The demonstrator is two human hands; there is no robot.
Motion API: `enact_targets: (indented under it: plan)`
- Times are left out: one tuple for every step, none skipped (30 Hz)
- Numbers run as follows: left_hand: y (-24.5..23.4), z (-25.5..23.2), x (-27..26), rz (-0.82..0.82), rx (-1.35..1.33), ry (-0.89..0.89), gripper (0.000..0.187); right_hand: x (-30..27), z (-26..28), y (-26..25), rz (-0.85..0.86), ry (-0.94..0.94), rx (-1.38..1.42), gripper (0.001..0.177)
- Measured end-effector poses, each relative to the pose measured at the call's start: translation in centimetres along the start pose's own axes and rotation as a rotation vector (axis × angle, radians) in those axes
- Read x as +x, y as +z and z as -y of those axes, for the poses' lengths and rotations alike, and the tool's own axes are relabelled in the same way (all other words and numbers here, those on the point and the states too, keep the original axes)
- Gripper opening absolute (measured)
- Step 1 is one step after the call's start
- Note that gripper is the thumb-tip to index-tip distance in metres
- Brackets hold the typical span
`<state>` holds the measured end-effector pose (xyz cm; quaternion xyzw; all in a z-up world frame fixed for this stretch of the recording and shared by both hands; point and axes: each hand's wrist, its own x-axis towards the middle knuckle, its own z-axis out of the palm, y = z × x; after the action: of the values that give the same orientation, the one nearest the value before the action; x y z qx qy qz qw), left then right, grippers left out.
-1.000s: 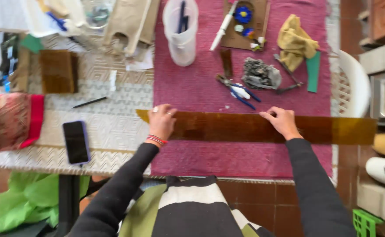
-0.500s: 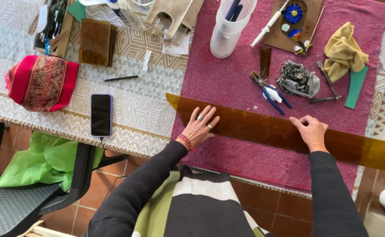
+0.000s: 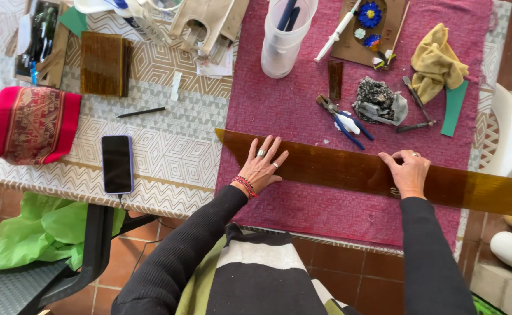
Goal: Marking amber glass tiles using a green template and a marker for precise cutting.
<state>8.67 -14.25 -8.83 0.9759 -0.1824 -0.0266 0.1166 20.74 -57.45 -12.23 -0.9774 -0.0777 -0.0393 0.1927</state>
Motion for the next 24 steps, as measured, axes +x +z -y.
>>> enact_targets:
  plan:
    - [0.2,0.2,-0.2,-0.001,-0.008,0.013,0.085,-0.5,1.0,-0.1,-0.003,0.01,-0.011,0.044]
    - [0.6,0.4,-0.1,-0.006,-0.008,0.013,0.086,-1.0,1.7,-0.4,-0.08,-0.005,-0.04,0.041]
    - [0.9,0.6,0.0,-0.012,-0.007,0.013,0.087,-1.5,2.5,-0.7,-0.156,-0.023,-0.071,0.04]
    - [1.1,0.8,0.2,-0.016,-0.013,0.025,0.087,-1.4,3.5,-1.5,-0.162,-0.015,-0.081,0.04]
    - [1.4,1.1,0.4,0.007,-0.018,0.027,0.087,-1.2,4.5,-2.2,-0.219,-0.053,-0.1,0.041]
    - [1.6,1.2,0.2,0.035,-0.024,0.028,0.087,-1.4,5.6,-2.8,-0.271,-0.089,-0.119,0.043]
    - [1.4,1.0,0.2,0.036,-0.032,0.039,0.087,-1.6,5.9,-2.7,-0.271,-0.08,-0.128,0.043]
    - [1.0,0.9,0.3,0.05,-0.009,0.024,0.087,-1.2,6.2,-2.5,-0.285,-0.115,-0.105,0.038]
    - [0.7,0.8,0.5,0.063,0.013,0.01,0.087,-0.9,6.6,-2.4,-0.299,-0.151,-0.081,0.033]
    - [0.4,1.0,0.5,0.055,0.009,0.023,0.087,-0.1,7.1,-2.1,-0.308,-0.146,-0.093,0.033]
    - [0.1,1.1,0.5,0.044,0.038,0.025,0.087,0.8,7.6,-1.9,-0.318,-0.169,-0.064,0.025]
    - [0.0,0.8,0.5,0.036,0.058,0.033,0.088,1.1,7.8,-1.9,-0.324,-0.186,-0.043,0.018]
    - [-0.1,0.3,0.4,0.031,0.047,0.053,0.088,1.6,7.4,-1.9,-0.33,-0.175,-0.063,0.018]
    - [-0.4,0.3,0.7,0.055,0.082,0.037,0.089,2.5,6.9,-1.7,-0.329,-0.113,-0.054,0.017]
    - [-0.7,0.3,1.0,0.077,0.118,0.02,0.09,3.4,6.5,-1.5,-0.328,-0.051,-0.045,0.016]
    - [-0.8,0.1,1.2,0.072,0.111,0.038,0.09,4.0,5.1,-1.7,-0.337,-0.04,-0.059,0.016]
    - [-0.8,0.0,1.4,0.076,0.139,0.036,0.091,4.5,3.8,-1.9,-0.322,0.051,-0.078,0.016]
    - [-0.9,0.1,1.3,0.08,0.171,0.021,0.093,5.4,2.7,-1.6,-0.303,0.133,-0.087,0.016]
    - [-0.9,-0.1,1.4,0.075,0.17,0.028,0.093,5.5,0.3,-1.4,-0.309,0.135,-0.092,0.016]
    - [-0.9,0.0,1.5,0.088,0.179,0.031,0.093,6.2,-1.7,-1.0,-0.344,0.219,-0.101,0.026]
    - [-1.1,0.1,1.5,0.1,0.188,0.035,0.093,6.9,-3.7,-0.5,-0.378,0.303,-0.109,0.037]
    - [-1.1,0.0,1.5,0.095,0.194,0.021,0.093,7.1,-5.0,-0.5,-0.378,0.29,-0.1,0.037]
    - [-1.3,0.0,1.4,0.11,0.205,0.026,0.093,7.4,-6.3,-0.4,-0.353,0.266,-0.124,0.042]
    - [-1.4,0.3,1.7,0.121,0.218,0.035,0.093,8.2,-7.4,-0.3,-0.333,0.243,-0.148,0.046]
